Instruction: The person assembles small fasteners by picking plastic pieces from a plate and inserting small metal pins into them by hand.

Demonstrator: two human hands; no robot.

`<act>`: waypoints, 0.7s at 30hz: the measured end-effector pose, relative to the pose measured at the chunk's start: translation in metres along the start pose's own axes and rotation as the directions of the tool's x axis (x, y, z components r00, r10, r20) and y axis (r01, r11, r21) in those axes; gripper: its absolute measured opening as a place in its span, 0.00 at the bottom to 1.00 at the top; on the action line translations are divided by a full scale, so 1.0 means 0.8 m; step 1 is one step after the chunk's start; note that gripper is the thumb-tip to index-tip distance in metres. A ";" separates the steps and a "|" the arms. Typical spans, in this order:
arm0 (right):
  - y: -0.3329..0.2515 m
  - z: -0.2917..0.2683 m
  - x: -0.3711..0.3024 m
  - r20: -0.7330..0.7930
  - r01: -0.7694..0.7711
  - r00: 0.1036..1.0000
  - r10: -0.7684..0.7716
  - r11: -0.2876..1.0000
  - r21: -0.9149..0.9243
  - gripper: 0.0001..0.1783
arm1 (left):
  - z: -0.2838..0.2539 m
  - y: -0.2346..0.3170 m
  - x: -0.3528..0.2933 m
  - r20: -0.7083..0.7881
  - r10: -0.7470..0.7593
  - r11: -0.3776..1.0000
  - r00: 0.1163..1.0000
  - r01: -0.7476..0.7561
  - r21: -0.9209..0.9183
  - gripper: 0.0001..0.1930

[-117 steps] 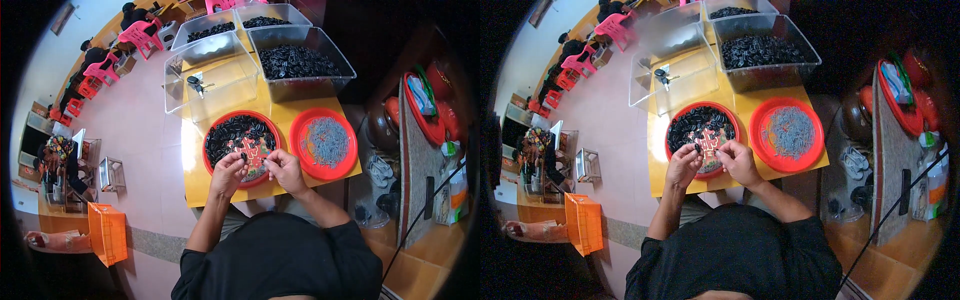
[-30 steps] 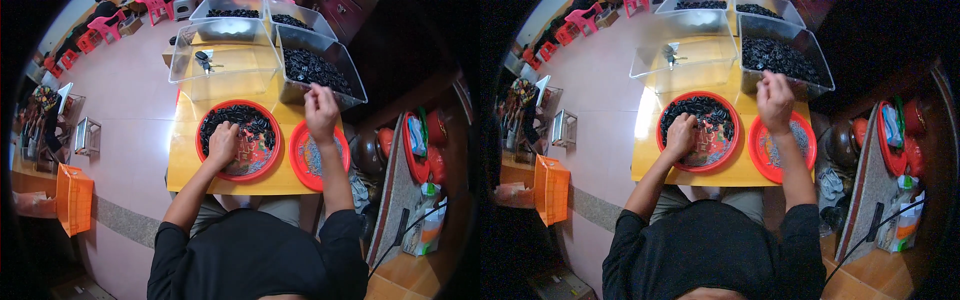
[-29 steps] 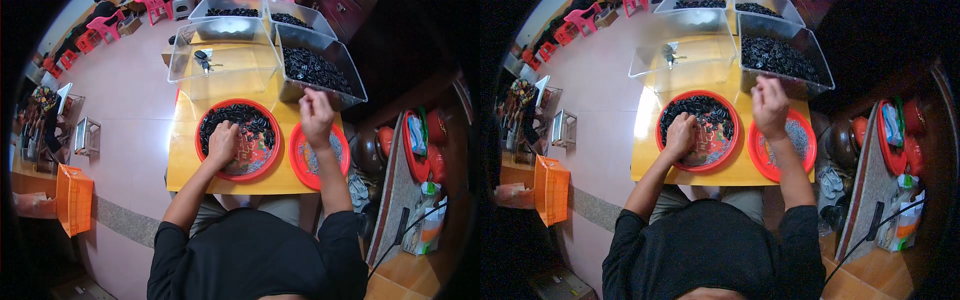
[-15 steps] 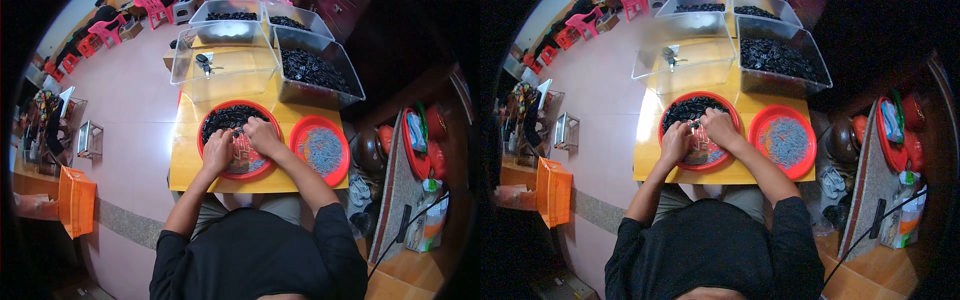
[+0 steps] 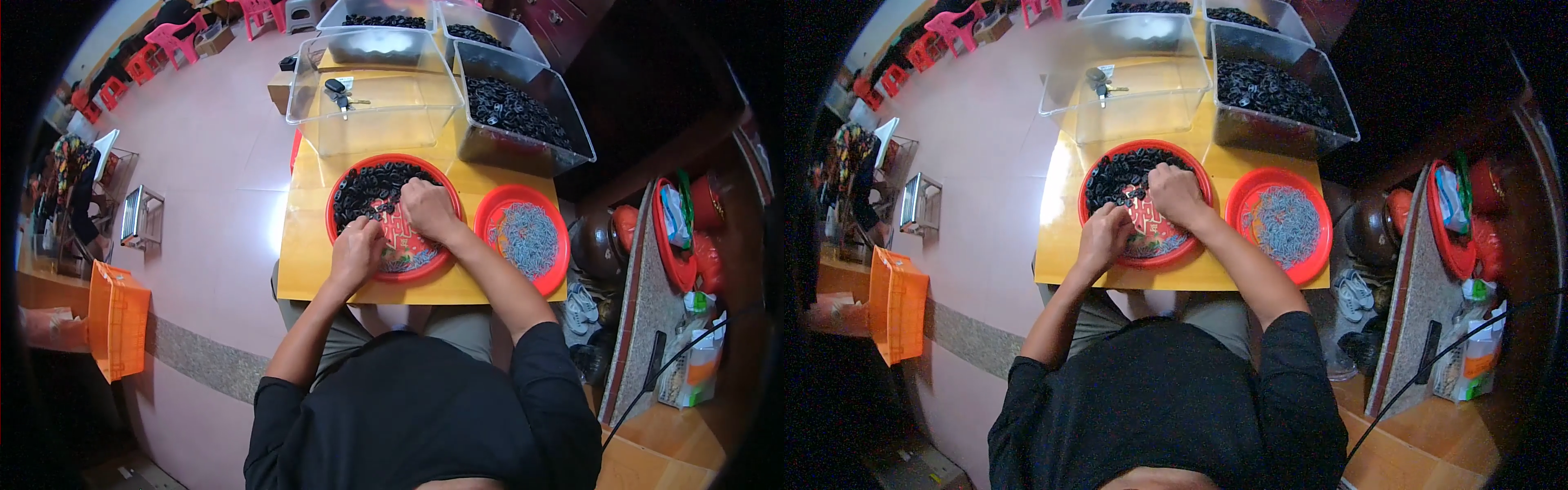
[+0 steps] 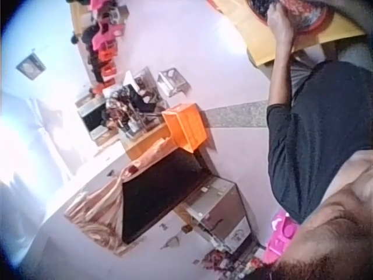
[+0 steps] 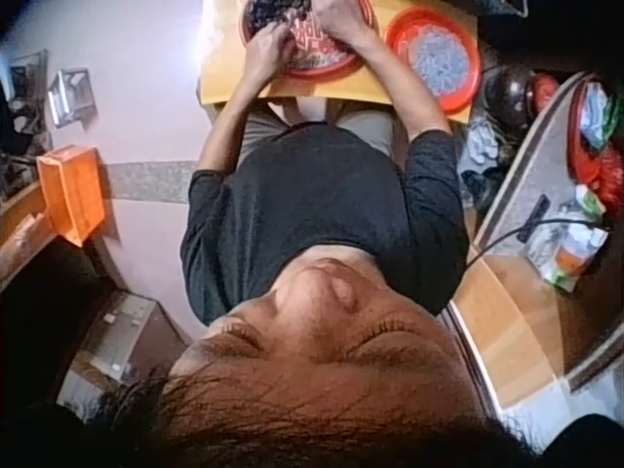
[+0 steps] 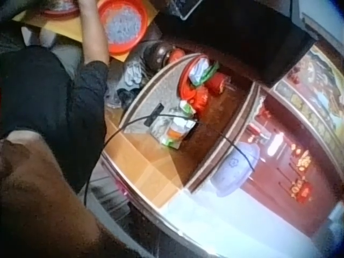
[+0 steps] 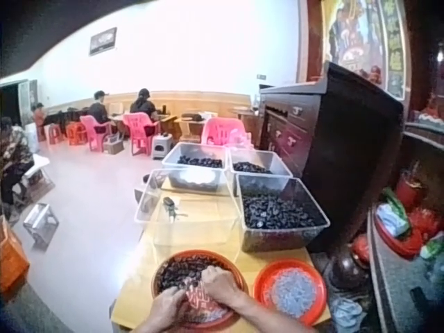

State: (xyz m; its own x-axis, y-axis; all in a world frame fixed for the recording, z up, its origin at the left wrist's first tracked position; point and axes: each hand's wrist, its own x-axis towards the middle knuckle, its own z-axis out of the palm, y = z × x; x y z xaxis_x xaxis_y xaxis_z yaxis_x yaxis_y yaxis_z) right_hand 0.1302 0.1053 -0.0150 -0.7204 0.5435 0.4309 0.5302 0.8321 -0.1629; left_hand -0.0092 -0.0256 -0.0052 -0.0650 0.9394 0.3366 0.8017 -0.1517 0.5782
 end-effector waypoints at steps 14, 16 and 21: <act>-0.007 -0.092 -0.098 0.077 -0.436 0.797 0.599 0.482 0.760 0.03 | 0.053 0.025 0.038 0.280 0.336 0.935 0.899 -0.284 -0.211 0.05; -0.003 -0.094 -0.111 0.063 -0.426 0.795 0.603 0.481 0.767 0.03 | 0.055 0.026 0.041 0.289 0.342 0.933 0.894 -0.288 -0.215 0.06; -0.005 -0.091 -0.125 0.124 -0.439 0.783 0.609 0.400 0.805 0.02 | 0.055 0.032 0.046 0.347 0.461 0.878 0.816 -0.477 -0.044 0.07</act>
State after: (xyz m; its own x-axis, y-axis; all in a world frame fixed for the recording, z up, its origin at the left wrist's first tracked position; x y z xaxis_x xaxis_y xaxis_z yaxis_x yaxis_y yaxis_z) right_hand 0.2332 0.0397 0.0072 -0.2971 0.9462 0.1279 0.1684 0.1838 -0.9684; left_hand 0.0352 0.0184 -0.0105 0.5232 0.8037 0.2835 0.7082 -0.5950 0.3799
